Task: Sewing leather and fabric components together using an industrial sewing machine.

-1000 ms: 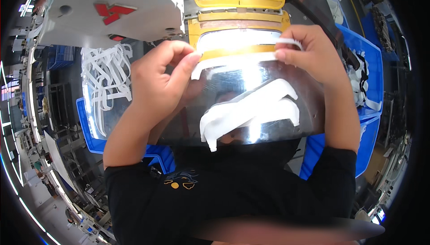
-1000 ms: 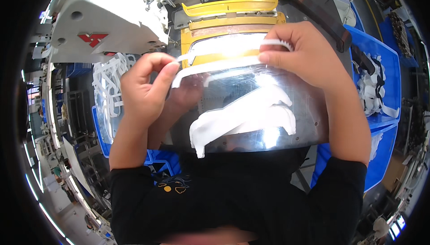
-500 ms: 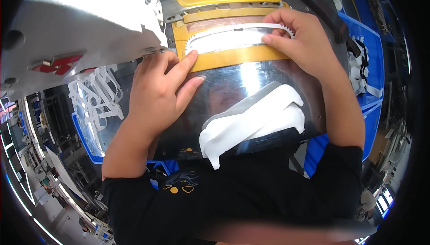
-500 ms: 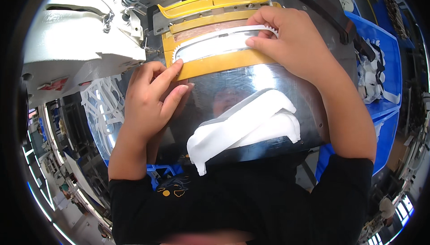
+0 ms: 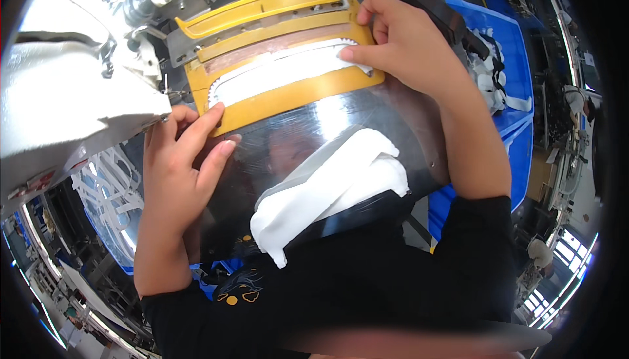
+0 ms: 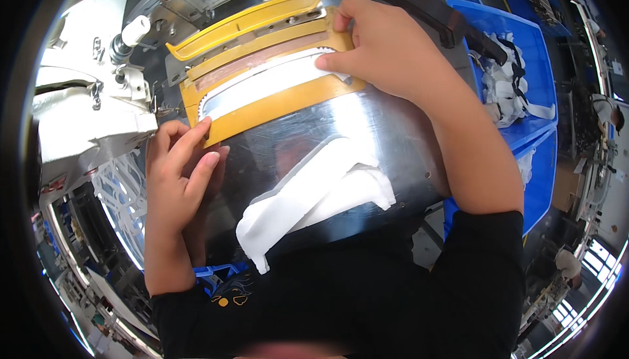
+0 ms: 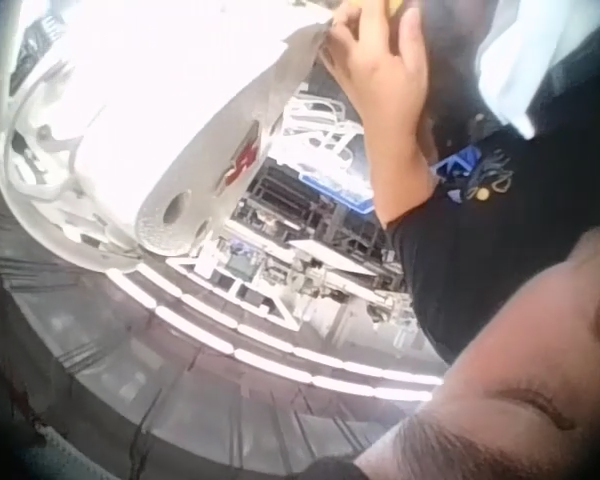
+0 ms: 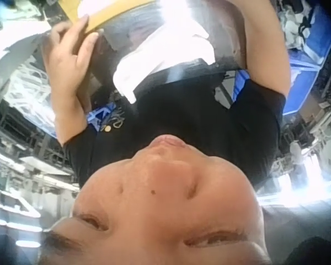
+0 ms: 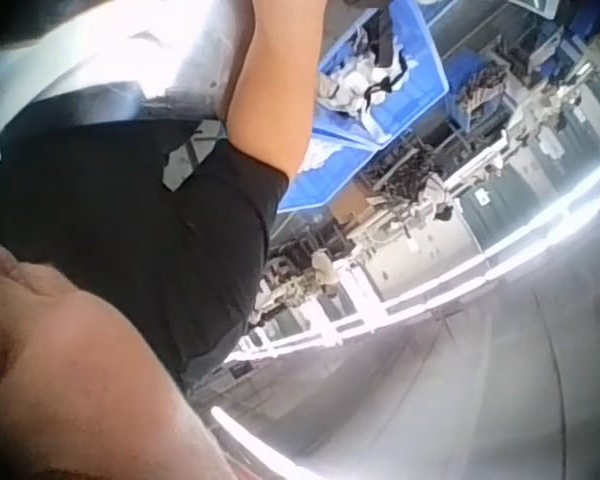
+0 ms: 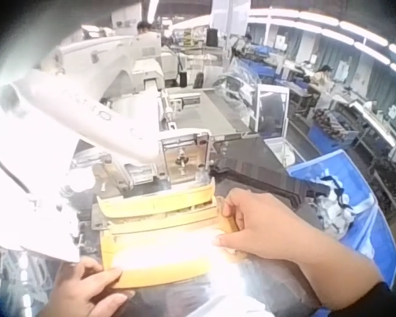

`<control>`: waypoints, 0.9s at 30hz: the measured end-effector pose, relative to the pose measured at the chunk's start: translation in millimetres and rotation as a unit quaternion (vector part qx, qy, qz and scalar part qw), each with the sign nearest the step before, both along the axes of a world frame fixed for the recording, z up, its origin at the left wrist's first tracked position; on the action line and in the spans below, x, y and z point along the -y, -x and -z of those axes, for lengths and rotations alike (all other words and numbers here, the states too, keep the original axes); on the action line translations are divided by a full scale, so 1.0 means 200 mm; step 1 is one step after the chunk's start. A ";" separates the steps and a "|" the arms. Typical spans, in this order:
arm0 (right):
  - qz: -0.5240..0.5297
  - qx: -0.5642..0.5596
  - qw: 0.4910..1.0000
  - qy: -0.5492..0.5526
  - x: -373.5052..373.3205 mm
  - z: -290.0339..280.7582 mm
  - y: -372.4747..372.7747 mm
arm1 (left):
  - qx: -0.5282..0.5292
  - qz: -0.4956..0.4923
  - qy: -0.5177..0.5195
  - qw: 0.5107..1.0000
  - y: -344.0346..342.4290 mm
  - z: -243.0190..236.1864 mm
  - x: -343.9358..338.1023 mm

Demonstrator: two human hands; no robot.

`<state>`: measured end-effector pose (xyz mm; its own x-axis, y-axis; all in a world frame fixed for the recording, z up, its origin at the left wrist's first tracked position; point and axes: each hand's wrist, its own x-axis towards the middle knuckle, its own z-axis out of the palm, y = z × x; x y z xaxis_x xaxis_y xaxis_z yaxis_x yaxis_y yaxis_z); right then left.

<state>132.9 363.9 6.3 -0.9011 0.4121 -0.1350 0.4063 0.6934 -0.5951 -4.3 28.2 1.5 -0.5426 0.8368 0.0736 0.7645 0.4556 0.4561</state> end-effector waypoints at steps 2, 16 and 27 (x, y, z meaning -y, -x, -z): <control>-0.006 -0.008 0.998 -0.055 0.01 0.01 0.00 | 0.002 0.002 0.005 1.000 0.00 -0.02 0.00; -0.009 0.014 0.998 -0.063 -0.02 -0.03 -0.05 | -0.019 0.039 0.043 0.998 -0.01 -0.06 0.01; -0.313 -0.224 0.911 -0.151 0.07 -0.05 0.00 | -0.003 0.031 0.042 0.999 0.01 -0.08 0.02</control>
<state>133.1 349.4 17.1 -0.9089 -0.2432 0.3387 -0.3611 0.8653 -0.3478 -5.5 23.9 18.2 -0.4887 0.8724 0.0041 0.7952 0.4435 0.4135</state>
